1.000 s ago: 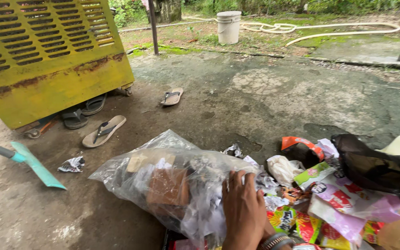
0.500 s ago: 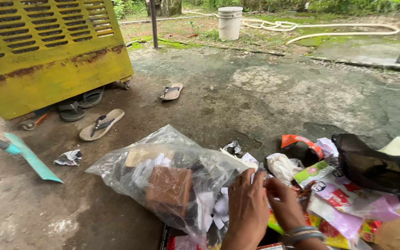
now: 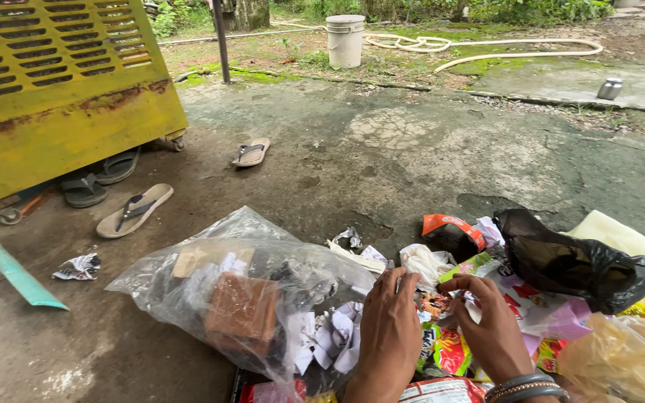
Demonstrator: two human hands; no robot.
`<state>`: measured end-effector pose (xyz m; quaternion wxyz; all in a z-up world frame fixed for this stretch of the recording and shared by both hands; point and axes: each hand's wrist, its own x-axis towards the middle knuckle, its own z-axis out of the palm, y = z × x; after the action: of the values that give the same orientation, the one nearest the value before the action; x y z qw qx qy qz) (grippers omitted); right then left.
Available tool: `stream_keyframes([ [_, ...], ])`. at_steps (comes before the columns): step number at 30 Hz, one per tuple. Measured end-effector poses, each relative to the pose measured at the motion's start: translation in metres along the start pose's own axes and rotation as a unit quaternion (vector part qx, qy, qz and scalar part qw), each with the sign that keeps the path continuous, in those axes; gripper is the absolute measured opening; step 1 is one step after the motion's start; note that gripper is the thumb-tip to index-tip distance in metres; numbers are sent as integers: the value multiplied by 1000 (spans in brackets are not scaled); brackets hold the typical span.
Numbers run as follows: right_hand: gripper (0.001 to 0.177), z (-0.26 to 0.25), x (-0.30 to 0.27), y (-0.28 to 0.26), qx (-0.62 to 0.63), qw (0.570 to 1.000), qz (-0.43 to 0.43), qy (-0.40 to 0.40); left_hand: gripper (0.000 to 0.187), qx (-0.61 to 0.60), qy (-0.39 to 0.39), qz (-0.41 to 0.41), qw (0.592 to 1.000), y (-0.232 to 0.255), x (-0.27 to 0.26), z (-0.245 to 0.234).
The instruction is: The person sorts trash by hand, opening cardboard boxes and placing crumpled paper, plastic wrappers, and packaging into a clear plastic bag.
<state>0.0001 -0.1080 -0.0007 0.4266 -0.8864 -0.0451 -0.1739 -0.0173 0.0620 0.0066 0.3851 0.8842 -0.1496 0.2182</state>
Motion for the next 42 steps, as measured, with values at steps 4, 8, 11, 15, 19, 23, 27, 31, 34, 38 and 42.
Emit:
stream_keyframes([
  [4,25,-1,-1,8,-40,999,-4,-10,41,0,-2,29,1000,5,-1,17],
  [8,38,16,3,49,-63,996,-35,-43,57,-26,-39,25,999,9,-4,32],
  [11,56,39,6,89,-103,990,-45,-80,61,-13,-56,36,998,6,-6,46],
  [15,83,74,12,128,-243,956,-57,-153,65,24,-84,45,995,-5,-11,60],
  [19,74,95,18,133,-358,898,-91,-240,70,21,-125,21,992,-14,-21,61],
  [23,74,96,17,114,-436,823,-45,-361,71,14,-159,-5,987,-22,-27,61],
  [27,59,83,16,116,-460,841,-66,-279,75,47,-128,15,990,-30,-28,63],
  [31,53,44,14,114,-359,921,-111,-104,67,29,-70,32,997,-20,-26,59],
  [34,57,-3,8,94,-288,939,-184,-28,71,14,-78,11,997,-6,-15,52],
  [38,51,-52,5,59,-183,962,-199,-27,80,34,-85,-21,996,18,-1,45],
  [42,50,-65,2,37,-56,969,-227,-81,82,-38,-70,-74,994,40,-3,33],
])
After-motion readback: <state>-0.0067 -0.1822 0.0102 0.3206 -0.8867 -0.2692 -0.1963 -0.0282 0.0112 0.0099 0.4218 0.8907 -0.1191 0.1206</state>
